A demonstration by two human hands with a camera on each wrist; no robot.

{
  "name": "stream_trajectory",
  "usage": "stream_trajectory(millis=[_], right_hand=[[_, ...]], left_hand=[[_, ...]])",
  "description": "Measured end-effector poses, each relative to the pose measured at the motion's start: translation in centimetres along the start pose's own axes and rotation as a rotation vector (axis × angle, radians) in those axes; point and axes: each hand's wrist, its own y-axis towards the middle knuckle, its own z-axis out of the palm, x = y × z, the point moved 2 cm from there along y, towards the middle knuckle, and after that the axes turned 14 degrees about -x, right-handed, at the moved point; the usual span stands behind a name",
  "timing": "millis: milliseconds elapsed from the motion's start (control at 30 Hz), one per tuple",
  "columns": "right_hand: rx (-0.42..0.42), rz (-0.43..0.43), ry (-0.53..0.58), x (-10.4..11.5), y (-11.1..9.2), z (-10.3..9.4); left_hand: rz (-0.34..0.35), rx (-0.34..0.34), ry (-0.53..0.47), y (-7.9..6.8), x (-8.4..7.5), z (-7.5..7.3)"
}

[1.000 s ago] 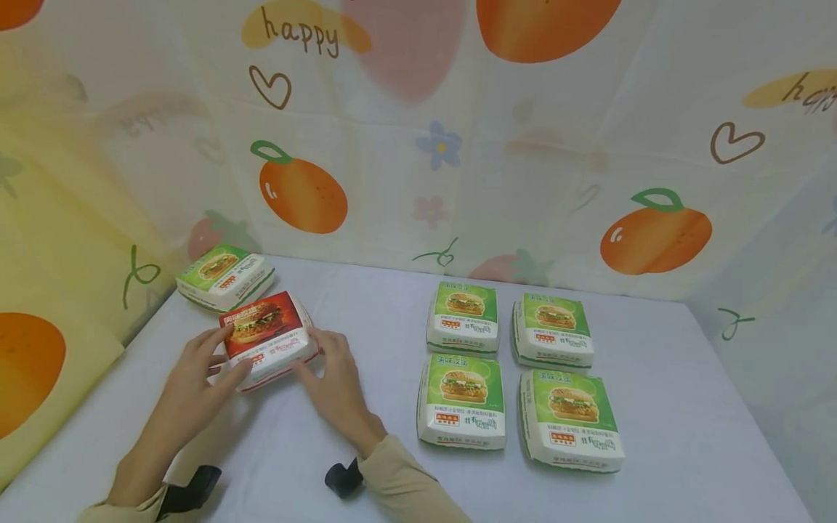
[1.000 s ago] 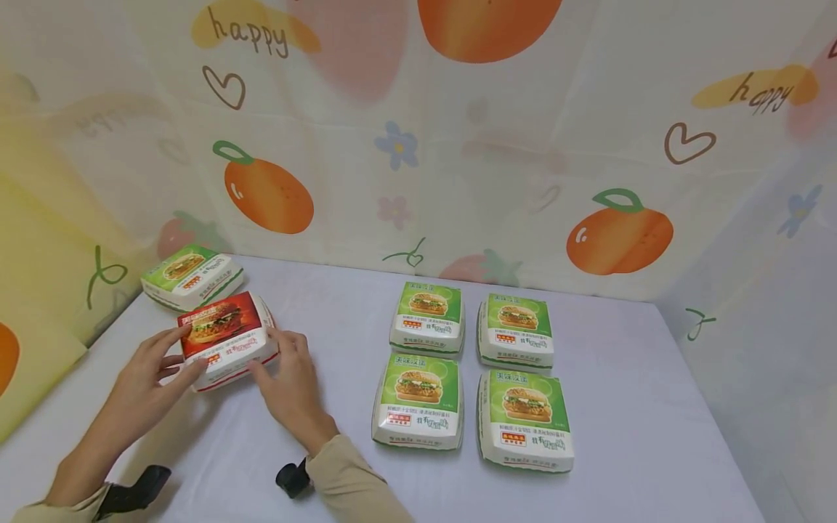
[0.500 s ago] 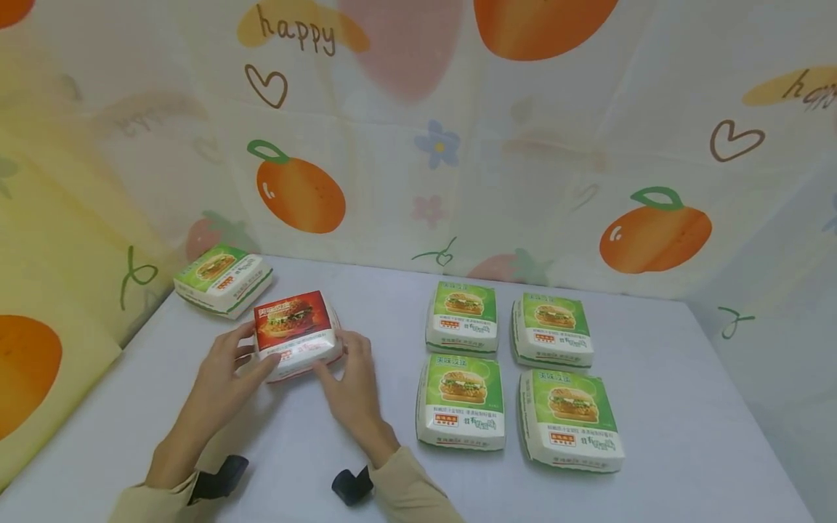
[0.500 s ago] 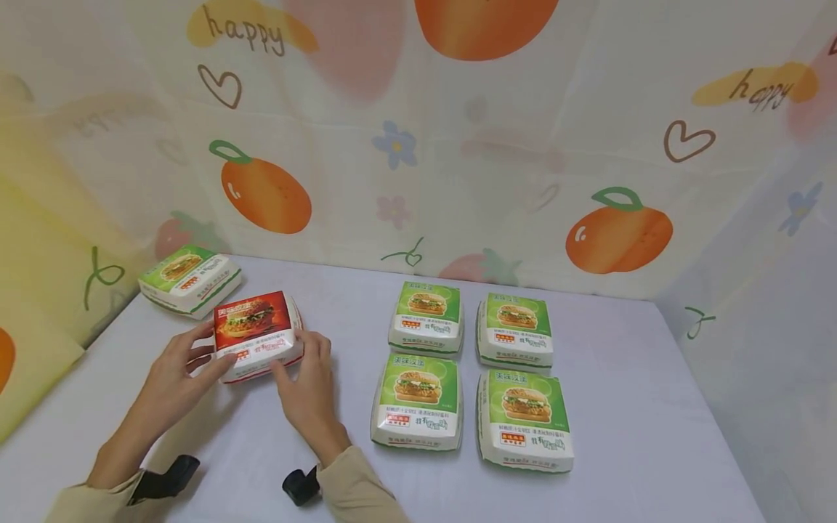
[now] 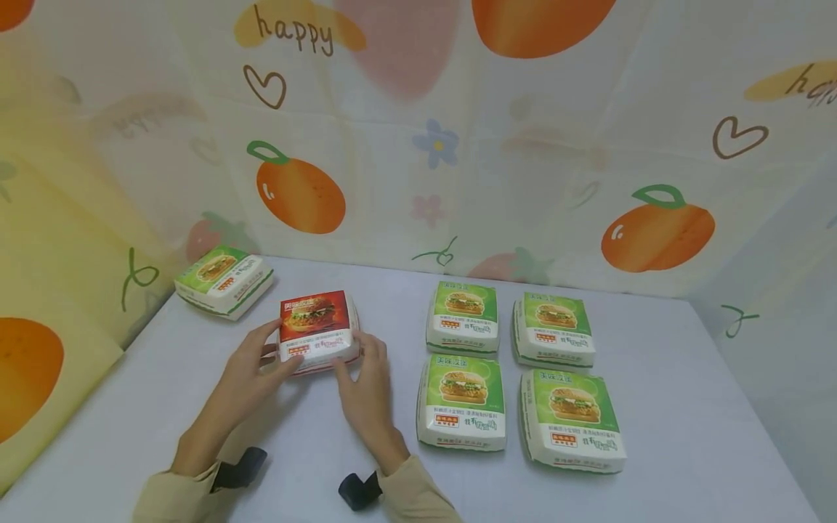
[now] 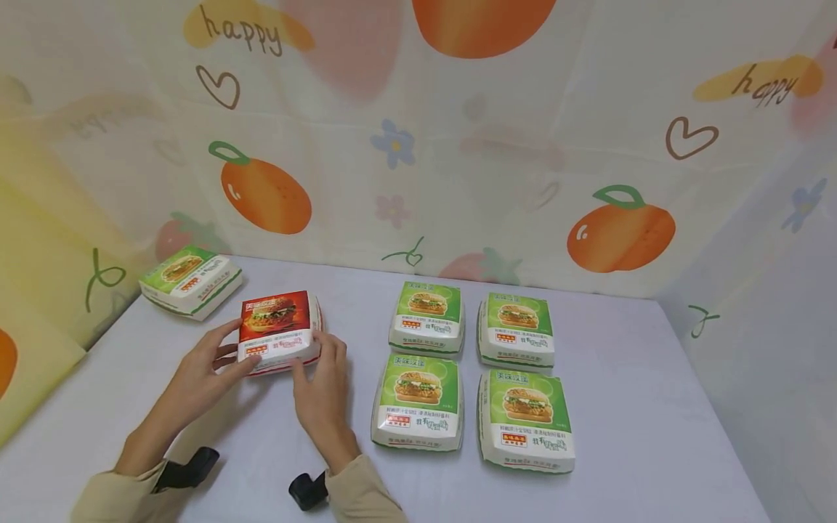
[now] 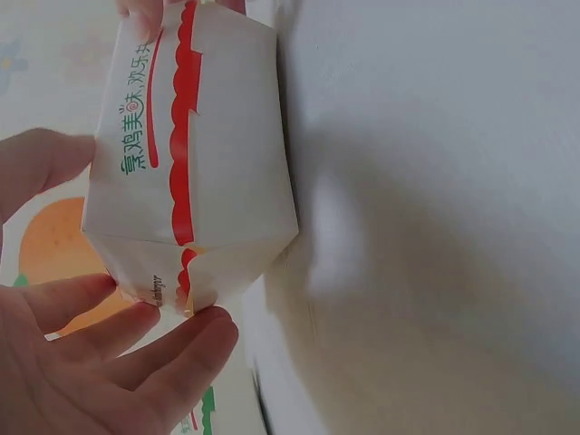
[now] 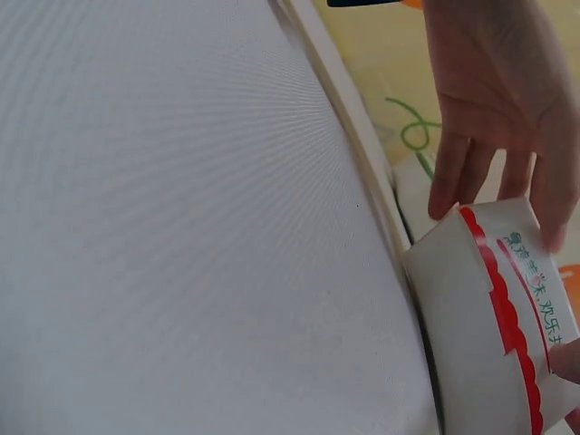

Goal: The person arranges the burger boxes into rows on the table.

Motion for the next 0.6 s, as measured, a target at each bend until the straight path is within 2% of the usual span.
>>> stream_trajectory(millis=[167, 600], right_hand=[[-0.015, 0.020, -0.006, 0.1, 0.0, -0.3], [-0.077, 0.076, -0.008, -0.2, 0.0, -0.8]], left_hand=[[0.024, 0.010, -0.002, 0.4, -0.3, 0.6], [0.030, 0.033, -0.058, 1.6, -1.1, 2.2]])
